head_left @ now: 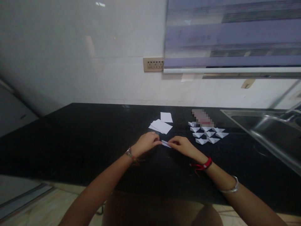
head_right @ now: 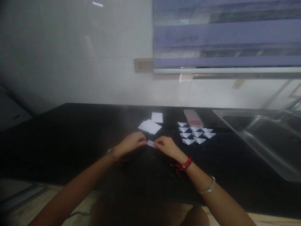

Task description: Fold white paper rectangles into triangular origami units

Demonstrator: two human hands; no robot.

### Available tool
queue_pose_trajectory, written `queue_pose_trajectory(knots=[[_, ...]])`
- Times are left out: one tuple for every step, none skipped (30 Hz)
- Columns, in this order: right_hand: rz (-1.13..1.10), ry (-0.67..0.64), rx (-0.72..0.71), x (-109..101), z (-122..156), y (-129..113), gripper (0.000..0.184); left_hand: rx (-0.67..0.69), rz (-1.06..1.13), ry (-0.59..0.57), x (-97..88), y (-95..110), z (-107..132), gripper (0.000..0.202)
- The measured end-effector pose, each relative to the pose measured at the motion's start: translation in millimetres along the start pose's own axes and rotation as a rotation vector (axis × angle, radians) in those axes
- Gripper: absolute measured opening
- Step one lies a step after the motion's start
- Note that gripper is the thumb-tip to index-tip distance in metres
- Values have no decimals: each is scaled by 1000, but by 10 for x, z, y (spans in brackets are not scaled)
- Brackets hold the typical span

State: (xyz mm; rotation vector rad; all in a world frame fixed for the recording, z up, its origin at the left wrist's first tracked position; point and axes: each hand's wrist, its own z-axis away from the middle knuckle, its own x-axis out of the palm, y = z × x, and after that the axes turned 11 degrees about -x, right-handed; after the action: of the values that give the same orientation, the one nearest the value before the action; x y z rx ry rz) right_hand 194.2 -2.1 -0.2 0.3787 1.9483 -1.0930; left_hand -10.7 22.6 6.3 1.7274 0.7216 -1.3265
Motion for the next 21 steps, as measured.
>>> queue_pose_trajectory(knots=[[-25, -3, 12, 2, -2, 4, 24, -5, 1, -4, 12, 3, -2, 31], [-60, -8, 28, 5, -3, 8, 25, -12, -1, -7, 25, 5, -5, 29], [-103, -13, 48, 9, -3, 12, 26, -19, -5, -9, 38, 7, -7, 27], [-151, -15, 70, 14, -3, 16, 26, -24, -10, -9, 49, 8, -9, 25], [-203, -15, 91, 21, -2, 20, 26, -29, -13, -6, 58, 10, -10, 22], [-255, -11, 111, 30, 0, 23, 26, -33, -13, -1, 63, 13, -11, 20], [-308, -4, 132, 40, 1, 24, 26, -34, -9, 4, 66, 18, -10, 19], [-361, 9, 156, 50, 1, 22, 27, -31, -1, 7, 66, 23, -10, 18], [-415, 26, 185, 60, 1, 18, 29, -22, 6, 9, 63, 29, -9, 17], [-470, 46, 220, 69, 0, 11, 31, -9, 12, 12, 60, 36, -9, 16], [-523, 66, 258, 77, -2, 2, 34, 9, 14, 16, 57, 43, -9, 15], [-572, 83, 297, 83, -4, -8, 37, 29, 11, 20, 56, 49, -11, 16], [-609, 93, 334, 87, -5, -16, 39, 50, 2, 25, 59, 55, -15, 16], [-626, 92, 363, 87, -6, -23, 41, 73, -11, 28, 65, 59, -20, 16], [-616, 81, 382, 85, -7, -25, 42, 96, -27, 28, 76, 62, -25, 16], [-579, 63, 390, 81, -6, -23, 43, 122, -44, 21, 90, 66, -30, 17], [-519, 44, 384, 74, -6, -18, 42, 148, -61, 10, 105, 71, -35, 18], [-439, 29, 361, 66, -5, -8, 41, 171, -75, 2, 121, 78, -37, 20], [-345, 26, 324, 56, -5, 4, 39, 186, -88, 0, 136, 87, -38, 21], [-251, 30, 281, 47, -5, 18, 36, 191, -99, 5, 148, 97, -36, 21], [-166, 40, 238, 39, -6, 32, 33, 188, -109, 13, 156, 108, -32, 21]])
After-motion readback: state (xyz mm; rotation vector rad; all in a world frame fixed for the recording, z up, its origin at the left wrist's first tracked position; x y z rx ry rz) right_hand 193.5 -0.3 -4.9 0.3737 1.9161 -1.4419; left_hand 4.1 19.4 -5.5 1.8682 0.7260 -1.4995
